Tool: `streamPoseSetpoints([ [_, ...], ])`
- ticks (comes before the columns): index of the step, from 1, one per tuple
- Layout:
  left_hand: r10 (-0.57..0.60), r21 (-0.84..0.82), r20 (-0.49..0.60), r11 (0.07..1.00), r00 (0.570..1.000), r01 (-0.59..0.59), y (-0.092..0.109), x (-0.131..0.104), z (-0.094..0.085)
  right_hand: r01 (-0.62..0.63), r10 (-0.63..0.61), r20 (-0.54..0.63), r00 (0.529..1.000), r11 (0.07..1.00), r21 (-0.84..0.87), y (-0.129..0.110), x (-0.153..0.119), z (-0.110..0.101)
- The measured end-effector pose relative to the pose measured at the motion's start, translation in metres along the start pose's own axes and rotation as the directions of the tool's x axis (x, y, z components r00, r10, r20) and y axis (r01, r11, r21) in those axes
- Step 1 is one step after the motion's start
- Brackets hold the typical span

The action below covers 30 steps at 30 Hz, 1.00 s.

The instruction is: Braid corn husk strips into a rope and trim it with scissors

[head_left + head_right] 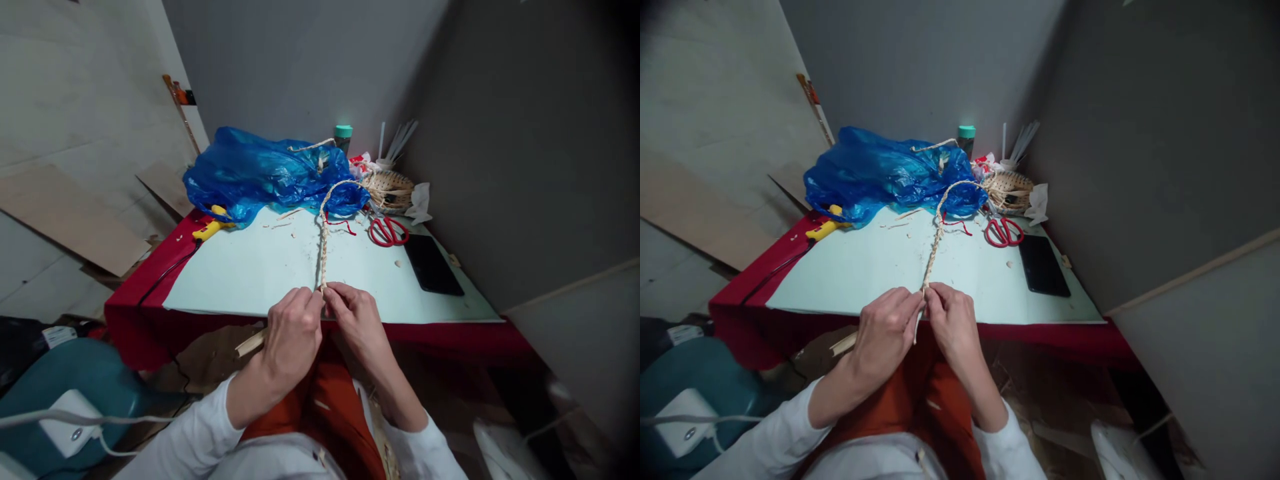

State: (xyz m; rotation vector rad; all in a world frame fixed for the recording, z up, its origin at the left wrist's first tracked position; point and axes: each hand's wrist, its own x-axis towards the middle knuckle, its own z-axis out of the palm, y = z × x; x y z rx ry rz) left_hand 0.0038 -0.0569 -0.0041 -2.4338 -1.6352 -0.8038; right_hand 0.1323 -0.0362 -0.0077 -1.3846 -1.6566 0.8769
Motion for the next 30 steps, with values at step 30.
streamPoseSetpoints([
  [30,-0.104,-0.837,0.487,0.230,0.867,0.497,-0.024,0.032,-0.002,-0.095,0.022,0.168,0.986,0.893,0.441,0.006,-0.001,-0.009],
])
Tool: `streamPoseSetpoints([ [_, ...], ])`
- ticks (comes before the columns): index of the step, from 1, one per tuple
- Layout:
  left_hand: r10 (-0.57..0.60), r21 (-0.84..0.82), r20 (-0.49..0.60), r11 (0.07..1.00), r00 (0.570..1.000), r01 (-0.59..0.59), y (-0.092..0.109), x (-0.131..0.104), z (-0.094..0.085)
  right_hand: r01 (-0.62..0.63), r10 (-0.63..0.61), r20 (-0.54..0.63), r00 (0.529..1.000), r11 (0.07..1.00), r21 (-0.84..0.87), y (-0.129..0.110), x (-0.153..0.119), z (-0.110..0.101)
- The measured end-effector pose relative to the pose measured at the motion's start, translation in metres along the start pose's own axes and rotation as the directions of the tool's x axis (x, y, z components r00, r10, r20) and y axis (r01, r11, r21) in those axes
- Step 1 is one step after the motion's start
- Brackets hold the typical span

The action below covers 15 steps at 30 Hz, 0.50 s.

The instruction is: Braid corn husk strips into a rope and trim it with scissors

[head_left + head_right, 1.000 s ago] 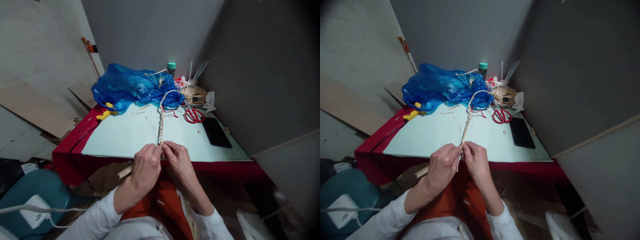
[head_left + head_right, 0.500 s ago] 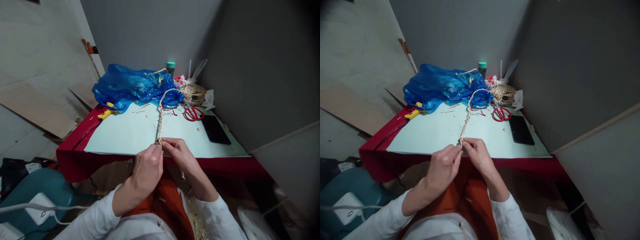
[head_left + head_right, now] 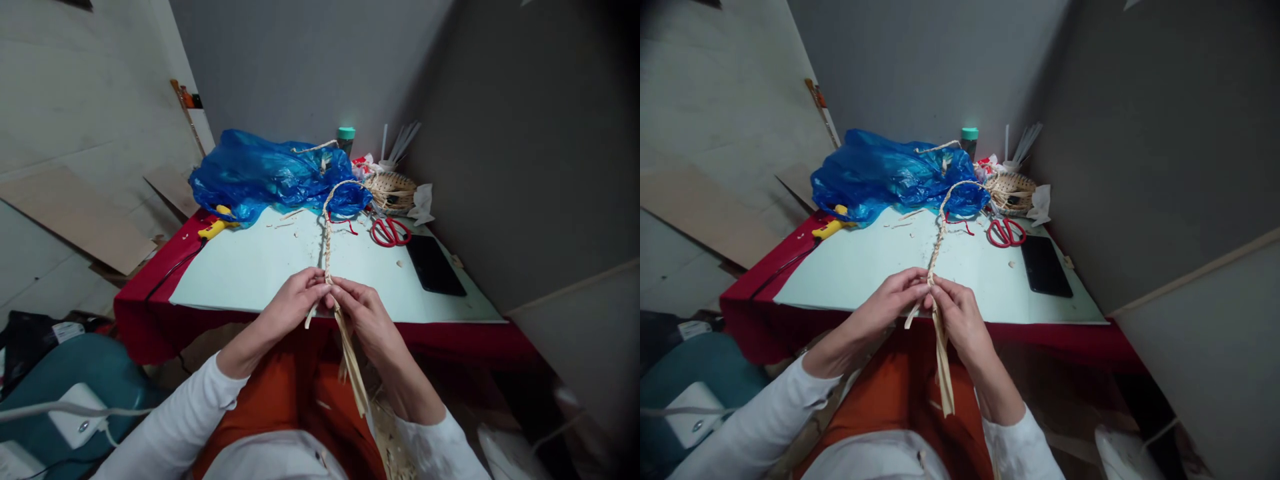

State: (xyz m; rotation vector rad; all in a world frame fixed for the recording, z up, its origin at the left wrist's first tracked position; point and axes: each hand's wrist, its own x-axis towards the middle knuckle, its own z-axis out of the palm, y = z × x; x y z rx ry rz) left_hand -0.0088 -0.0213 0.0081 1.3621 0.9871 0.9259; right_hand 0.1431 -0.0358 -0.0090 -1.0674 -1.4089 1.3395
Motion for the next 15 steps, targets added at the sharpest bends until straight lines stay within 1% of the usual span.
streamPoseSetpoints([
  [2,-0.073,-0.123,0.118,0.988,0.990,0.088,-0.003,0.007,0.002,0.013,-0.013,-0.003,1.000,1.000,-0.010,0.002,-0.001,0.000],
  [4,-0.107,-0.151,0.167,0.980,0.980,0.132,-0.003,0.010,0.004,0.003,-0.002,0.014,1.000,0.999,-0.054,0.000,-0.002,-0.002],
  [6,-0.112,-0.135,0.177,0.981,0.978,0.137,-0.003,0.009,0.005,0.002,0.007,0.064,0.998,0.990,-0.142,-0.007,-0.005,-0.006],
  [7,-0.113,-0.125,0.169,0.983,0.979,0.135,-0.002,0.009,0.005,0.020,0.000,0.092,0.996,0.977,-0.213,-0.011,-0.006,-0.007],
  [8,-0.116,-0.116,0.152,0.984,0.981,0.135,-0.002,0.008,0.005,0.047,-0.012,0.112,0.994,0.950,-0.308,-0.016,-0.008,-0.008],
  [9,-0.124,-0.103,0.128,0.985,0.984,0.137,-0.002,0.007,0.005,0.072,-0.021,0.121,0.992,0.900,-0.430,-0.020,-0.009,-0.009],
  [10,-0.130,-0.082,0.093,0.987,0.987,0.138,-0.003,0.007,0.005,0.085,-0.021,0.118,0.993,0.817,-0.570,-0.023,-0.011,-0.008],
  [11,-0.131,-0.051,0.049,0.990,0.990,0.133,-0.003,0.006,0.006,0.086,-0.014,0.107,0.994,0.703,-0.706,-0.026,-0.012,-0.007],
  [12,-0.123,-0.015,0.005,0.992,0.992,0.123,-0.004,0.006,0.007,0.077,-0.006,0.089,0.996,0.565,-0.821,-0.028,-0.013,-0.005],
  [14,-0.077,0.068,-0.062,0.994,0.995,0.081,-0.007,0.006,0.009,0.055,0.003,0.059,0.998,0.288,-0.956,-0.030,-0.015,0.001],
  [15,-0.045,0.110,-0.088,0.992,0.995,0.055,-0.008,0.006,0.010,0.047,0.001,0.048,0.999,0.176,-0.983,-0.030,-0.015,0.004],
])
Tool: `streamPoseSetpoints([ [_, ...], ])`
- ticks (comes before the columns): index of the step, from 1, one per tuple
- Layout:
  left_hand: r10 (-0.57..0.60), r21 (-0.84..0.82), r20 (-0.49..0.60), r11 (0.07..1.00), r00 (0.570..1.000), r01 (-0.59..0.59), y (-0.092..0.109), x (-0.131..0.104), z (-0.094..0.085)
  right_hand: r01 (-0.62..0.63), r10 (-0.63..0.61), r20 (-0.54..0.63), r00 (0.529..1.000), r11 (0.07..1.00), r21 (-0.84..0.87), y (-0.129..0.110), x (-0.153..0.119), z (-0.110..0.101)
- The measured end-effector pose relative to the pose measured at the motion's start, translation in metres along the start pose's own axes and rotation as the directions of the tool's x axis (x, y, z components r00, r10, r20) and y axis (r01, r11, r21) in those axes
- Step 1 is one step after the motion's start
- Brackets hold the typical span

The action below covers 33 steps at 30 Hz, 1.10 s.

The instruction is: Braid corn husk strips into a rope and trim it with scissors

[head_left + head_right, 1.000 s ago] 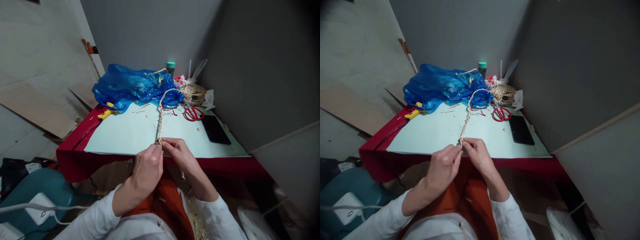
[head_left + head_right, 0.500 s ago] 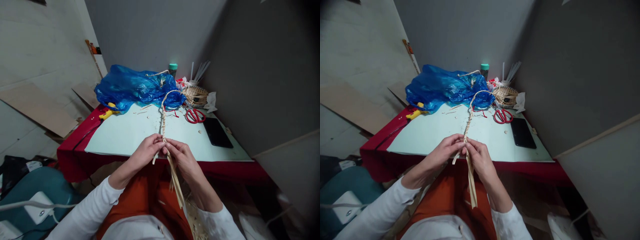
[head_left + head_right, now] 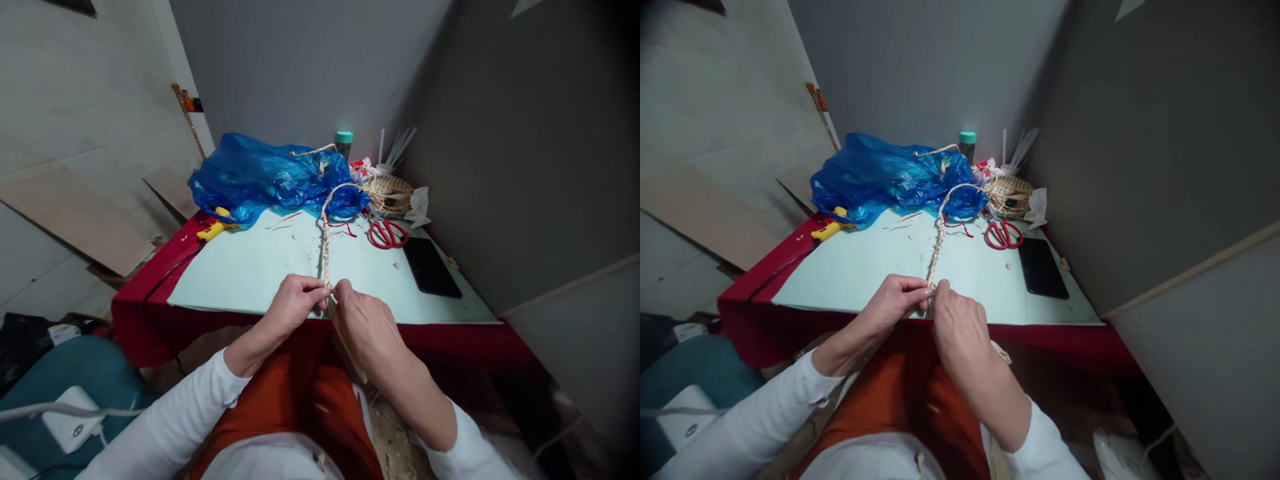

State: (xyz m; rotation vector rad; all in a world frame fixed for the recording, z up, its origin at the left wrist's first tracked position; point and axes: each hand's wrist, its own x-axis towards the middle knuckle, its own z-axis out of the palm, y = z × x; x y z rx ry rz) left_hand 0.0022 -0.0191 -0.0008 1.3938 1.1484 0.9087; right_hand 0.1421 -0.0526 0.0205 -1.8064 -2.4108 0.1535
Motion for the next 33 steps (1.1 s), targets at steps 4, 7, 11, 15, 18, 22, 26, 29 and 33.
streamPoseSetpoints([
  [4,0.079,0.107,-0.105,0.992,0.991,-0.068,-0.004,0.000,0.005,-0.035,0.028,-0.036,0.999,0.979,-0.199,-0.014,0.001,-0.003],
  [7,0.047,0.046,-0.138,0.998,0.989,-0.041,-0.003,-0.002,0.007,-0.042,0.037,-0.033,0.999,0.982,-0.184,-0.024,-0.001,-0.003],
  [11,-0.055,-0.178,-0.044,0.983,0.997,0.047,-0.002,-0.004,0.003,-0.093,0.083,-0.086,0.993,0.987,-0.127,-0.037,-0.005,0.013],
  [15,-0.083,-0.313,0.054,0.945,0.995,0.096,-0.002,-0.004,-0.006,-0.086,0.074,-0.132,0.988,0.993,-0.083,-0.042,-0.011,0.023],
  [18,-0.078,-0.334,0.078,0.937,0.994,0.100,-0.002,-0.003,-0.012,-0.004,0.006,-0.112,0.994,1.000,0.014,-0.032,-0.015,0.012],
  [22,-0.027,-0.325,0.123,0.943,0.992,0.066,-0.001,-0.004,-0.015,0.027,0.053,-0.304,0.951,0.967,0.252,-0.007,-0.008,-0.009],
  [26,-0.011,-0.346,0.140,0.936,0.990,0.059,0.000,-0.006,-0.017,0.098,-0.051,-0.101,0.994,0.837,0.538,0.002,0.013,-0.004],
  [29,-0.021,-0.328,0.158,0.942,0.987,0.073,0.000,-0.008,-0.020,0.076,-0.075,-0.029,0.997,0.763,0.642,0.002,0.025,0.010],
  [33,-0.043,-0.246,0.166,0.966,0.985,0.083,0.000,-0.012,-0.022,0.090,-0.092,-0.036,0.995,0.707,0.702,0.006,0.029,0.021],
])
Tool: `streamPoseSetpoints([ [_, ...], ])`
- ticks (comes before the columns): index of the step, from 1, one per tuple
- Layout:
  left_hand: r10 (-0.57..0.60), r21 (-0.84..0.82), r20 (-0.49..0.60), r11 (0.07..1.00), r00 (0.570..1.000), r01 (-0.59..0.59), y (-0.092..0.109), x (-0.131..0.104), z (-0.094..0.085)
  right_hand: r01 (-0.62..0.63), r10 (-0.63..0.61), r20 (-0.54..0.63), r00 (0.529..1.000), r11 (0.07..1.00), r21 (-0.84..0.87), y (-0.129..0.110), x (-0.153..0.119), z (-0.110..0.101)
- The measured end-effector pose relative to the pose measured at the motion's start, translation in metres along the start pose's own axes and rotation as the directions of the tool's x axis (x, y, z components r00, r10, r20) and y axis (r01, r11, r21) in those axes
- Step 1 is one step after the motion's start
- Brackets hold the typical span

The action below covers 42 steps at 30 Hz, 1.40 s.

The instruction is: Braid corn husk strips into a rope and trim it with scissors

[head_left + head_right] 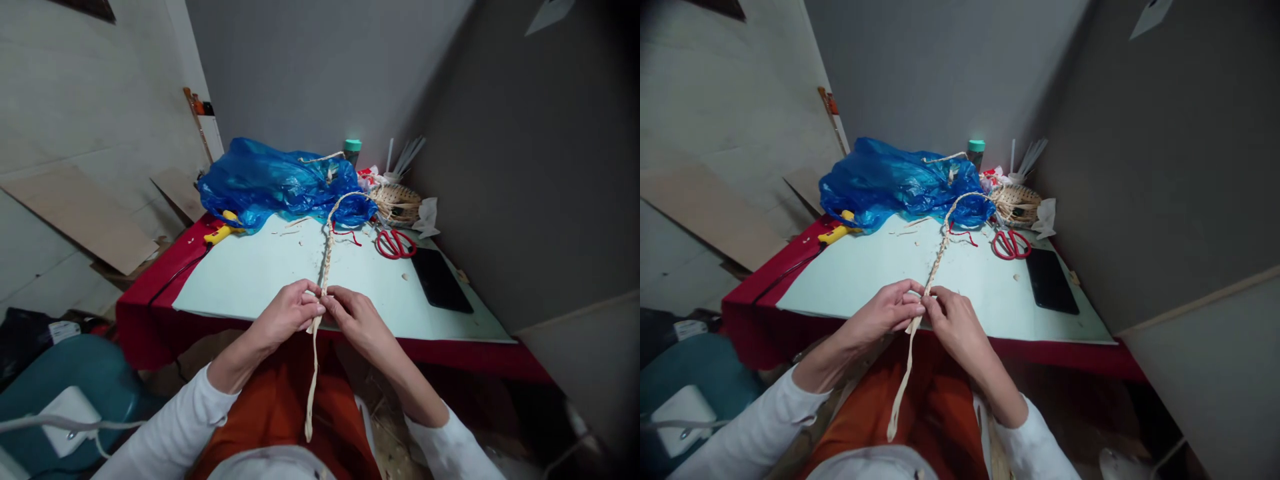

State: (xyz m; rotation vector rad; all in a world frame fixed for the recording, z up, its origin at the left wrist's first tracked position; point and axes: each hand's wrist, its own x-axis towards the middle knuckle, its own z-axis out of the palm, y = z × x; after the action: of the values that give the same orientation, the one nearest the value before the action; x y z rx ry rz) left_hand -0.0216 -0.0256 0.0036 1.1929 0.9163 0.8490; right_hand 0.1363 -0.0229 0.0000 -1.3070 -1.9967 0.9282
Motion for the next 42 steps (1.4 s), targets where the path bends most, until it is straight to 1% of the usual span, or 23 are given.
streamPoseSetpoints([
  [3,0.011,0.199,-0.044,0.980,0.999,-0.002,0.002,-0.003,-0.001,-0.008,0.007,0.012,1.000,0.996,0.090,0.006,-0.001,-0.002],
  [5,0.045,0.370,-0.071,0.929,0.996,-0.015,0.006,-0.005,-0.004,-0.019,0.020,-0.006,1.000,0.989,0.144,0.007,-0.002,-0.002],
  [9,0.143,0.615,-0.130,0.788,0.981,-0.034,0.016,-0.009,-0.009,-0.050,0.060,-0.051,0.997,0.983,0.177,0.007,-0.004,0.002],
  [11,0.197,0.697,-0.173,0.717,0.965,-0.022,0.017,-0.012,-0.005,-0.062,0.073,-0.047,0.996,0.976,0.209,0.006,-0.004,0.004],
  [13,0.310,0.794,-0.181,0.606,0.933,-0.047,0.012,-0.016,0.005,-0.066,0.081,-0.041,0.996,0.959,0.277,0.006,-0.005,0.004],
  [14,0.398,0.850,-0.149,0.519,0.905,-0.088,0.007,-0.018,0.012,-0.068,0.085,-0.041,0.996,0.945,0.321,0.006,-0.005,0.004],
  [16,0.573,0.941,-0.016,0.286,0.819,-0.182,-0.005,-0.021,0.025,-0.077,0.097,-0.029,0.995,0.907,0.414,0.008,-0.005,0.003],
  [19,0.683,0.974,0.185,-0.031,0.707,-0.225,-0.022,-0.023,0.039,-0.106,0.112,0.024,0.993,0.829,0.549,0.011,-0.005,0.000],
  [21,0.692,0.964,0.264,-0.161,0.672,-0.213,-0.028,-0.023,0.043,-0.115,0.096,0.064,0.993,0.785,0.609,0.012,-0.005,-0.002],
  [23,0.687,0.948,0.315,-0.198,0.655,-0.248,-0.026,-0.025,0.043,-0.114,0.089,0.072,0.993,0.766,0.632,0.011,-0.005,-0.003],
  [24,0.686,0.943,0.318,-0.161,0.654,-0.290,-0.023,-0.027,0.041,-0.118,0.096,0.070,0.993,0.760,0.640,0.011,-0.005,-0.003],
  [25,0.689,0.936,0.300,-0.081,0.660,-0.341,-0.019,-0.028,0.039,-0.127,0.108,0.069,0.992,0.752,0.647,0.011,-0.005,-0.003],
  [27,0.688,0.901,0.159,0.191,0.708,-0.389,-0.009,-0.028,0.031,-0.141,0.123,0.074,0.990,0.731,0.668,0.010,-0.007,-0.003],
  [28,0.668,0.862,0.045,0.350,0.743,-0.367,-0.004,-0.026,0.027,-0.144,0.120,0.082,0.989,0.720,0.679,0.010,-0.008,-0.003],
  [29,0.616,0.809,-0.093,0.504,0.782,-0.301,0.000,-0.023,0.022,-0.144,0.112,0.091,0.990,0.713,0.686,0.010,-0.009,-0.003],
  [30,0.523,0.720,-0.183,0.648,0.833,-0.249,0.003,-0.019,0.018,-0.141,0.105,0.095,0.990,0.711,0.689,0.010,-0.011,-0.002],
  [31,0.390,0.588,-0.183,0.779,0.902,-0.218,0.005,-0.014,0.013,-0.138,0.100,0.095,0.990,0.711,0.690,0.010,-0.012,-0.002],
  [32,0.260,0.449,-0.119,0.875,0.958,-0.182,0.006,-0.008,0.010,-0.135,0.096,0.095,0.991,0.713,0.688,0.009,-0.013,-0.001],
  [33,0.164,0.319,-0.028,0.936,0.986,-0.147,0.005,-0.002,0.008,-0.132,0.091,0.096,0.991,0.718,0.684,0.009,-0.013,0.000],
  [34,0.100,0.201,0.061,0.973,0.993,-0.110,0.004,0.003,0.006,-0.125,0.084,0.094,0.992,0.725,0.677,0.008,-0.014,0.000],
  [36,0.036,0.043,0.160,0.998,0.986,-0.044,0.002,0.011,0.005,-0.092,0.056,0.077,0.996,0.751,0.654,0.006,-0.015,-0.001],
  [38,-0.013,-0.015,0.184,1.000,0.983,0.016,0.001,0.015,0.006,-0.045,0.027,0.038,0.999,0.800,0.598,0.003,-0.017,-0.003],
  [42,-0.043,0.041,0.172,0.999,0.984,0.037,0.003,0.014,0.011,0.011,-0.005,-0.018,1.000,0.937,0.348,-0.003,-0.022,-0.008],
])
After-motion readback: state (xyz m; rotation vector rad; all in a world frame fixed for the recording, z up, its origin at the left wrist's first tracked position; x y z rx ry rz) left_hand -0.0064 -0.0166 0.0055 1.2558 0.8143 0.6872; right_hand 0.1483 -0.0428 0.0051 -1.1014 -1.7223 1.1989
